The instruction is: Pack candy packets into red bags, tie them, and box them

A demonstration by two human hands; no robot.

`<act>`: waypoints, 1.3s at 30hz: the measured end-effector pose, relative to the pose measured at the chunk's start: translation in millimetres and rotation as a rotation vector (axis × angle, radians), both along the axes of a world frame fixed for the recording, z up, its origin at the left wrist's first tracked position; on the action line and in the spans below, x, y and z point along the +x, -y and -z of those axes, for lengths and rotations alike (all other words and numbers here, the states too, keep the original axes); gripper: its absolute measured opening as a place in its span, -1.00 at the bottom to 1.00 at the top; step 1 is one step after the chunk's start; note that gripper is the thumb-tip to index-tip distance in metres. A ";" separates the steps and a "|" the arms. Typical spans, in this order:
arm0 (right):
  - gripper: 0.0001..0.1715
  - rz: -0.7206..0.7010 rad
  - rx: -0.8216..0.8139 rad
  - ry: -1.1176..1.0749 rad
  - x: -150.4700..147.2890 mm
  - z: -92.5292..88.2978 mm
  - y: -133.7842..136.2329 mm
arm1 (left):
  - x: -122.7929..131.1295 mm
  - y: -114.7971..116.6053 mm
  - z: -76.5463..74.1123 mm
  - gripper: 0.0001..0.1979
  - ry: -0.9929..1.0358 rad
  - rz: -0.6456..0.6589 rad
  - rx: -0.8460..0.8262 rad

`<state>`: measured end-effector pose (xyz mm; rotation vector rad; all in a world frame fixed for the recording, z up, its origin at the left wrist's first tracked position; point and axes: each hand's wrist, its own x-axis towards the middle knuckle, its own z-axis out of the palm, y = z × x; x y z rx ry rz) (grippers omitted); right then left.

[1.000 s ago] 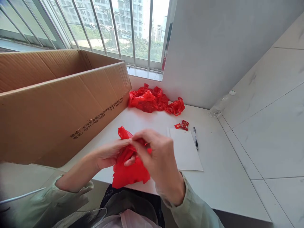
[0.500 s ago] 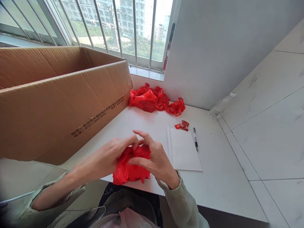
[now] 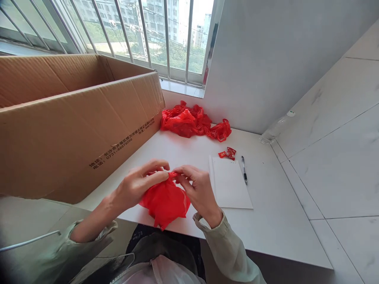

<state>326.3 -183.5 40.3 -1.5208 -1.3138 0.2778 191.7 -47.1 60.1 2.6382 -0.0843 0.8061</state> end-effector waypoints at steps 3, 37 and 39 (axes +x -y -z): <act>-0.75 0.251 0.084 0.651 1.5 -7.6 4.7 | -4.4 -8.7 -7.6 -0.71 -0.022 0.033 0.248; -0.72 0.023 -0.072 -0.330 -2.3 24.1 11.7 | -2.9 11.2 29.8 -0.62 -0.275 0.199 -1.091; -0.74 0.075 -0.076 -0.215 -5.2 14.4 9.5 | 5.6 16.3 28.2 -0.71 -0.292 0.113 -1.070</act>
